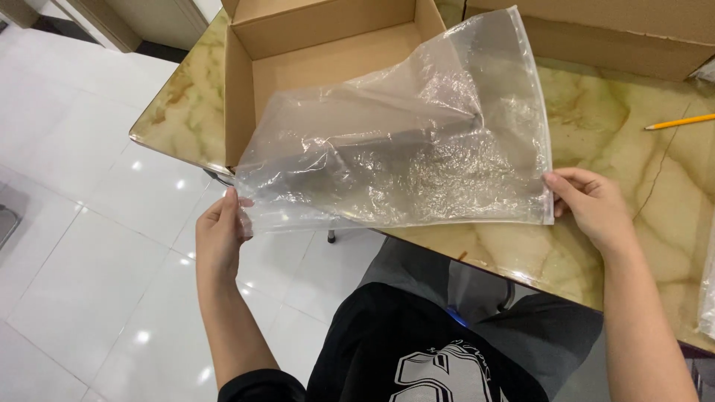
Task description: The person unpacks a patterned garment from a bubble wrap pouch inside a cardboard box, removes it, and hangs it on a hanger among other clothes. They then fold a stack of bubble wrap pouches and place them on the table. Next, they close and stack several empty cardboard boxes. Finally, they take an orange t-shirt from the rack, lay it on the table, and fold it neatly.
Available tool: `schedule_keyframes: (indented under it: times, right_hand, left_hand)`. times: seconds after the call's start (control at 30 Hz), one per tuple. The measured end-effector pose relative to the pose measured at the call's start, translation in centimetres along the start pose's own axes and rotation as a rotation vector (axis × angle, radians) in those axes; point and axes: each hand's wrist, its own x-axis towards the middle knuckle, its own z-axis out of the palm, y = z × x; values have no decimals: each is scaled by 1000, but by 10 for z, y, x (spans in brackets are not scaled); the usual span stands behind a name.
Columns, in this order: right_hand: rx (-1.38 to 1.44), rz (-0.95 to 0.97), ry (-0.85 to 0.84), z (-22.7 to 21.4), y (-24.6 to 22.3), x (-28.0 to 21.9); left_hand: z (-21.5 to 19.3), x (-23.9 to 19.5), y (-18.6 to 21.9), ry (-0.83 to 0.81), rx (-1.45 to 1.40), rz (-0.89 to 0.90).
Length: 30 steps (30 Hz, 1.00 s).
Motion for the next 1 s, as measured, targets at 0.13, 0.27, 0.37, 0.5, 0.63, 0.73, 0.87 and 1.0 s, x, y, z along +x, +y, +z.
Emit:
schedule_keyframes:
  times: [0.13, 0.27, 0.37, 0.5, 0.63, 0.73, 0.87, 1.0]
  right_hand:
    - [33, -19, 45, 7, -6, -4]
    - [-45, -122, 213, 7, -2, -2]
    - [-253, -316, 346, 0, 17, 5]
    - [-611, -880, 524, 34, -58, -41]
    - [-502, -970, 366, 157, -136, -102]
    - [-616, -1139, 5, 242, -162, -127]
    - [-683, -1308, 103, 308, -186, -138]
    - [-421, -1300, 83, 314, -201, -145]
  left_hand:
    - [13, 1, 1, 97, 30, 110]
    - [21, 0, -9, 147, -25, 217]
    - [33, -10, -20, 99, -86, 221]
    - [43, -37, -21, -92, -153, 127]
    - [42, -44, -18, -167, -154, 121]
    - [38, -37, -18, -247, -176, 94]
    - [30, -25, -14, -367, -246, 108]
    - [27, -10, -2, -450, -198, 29]
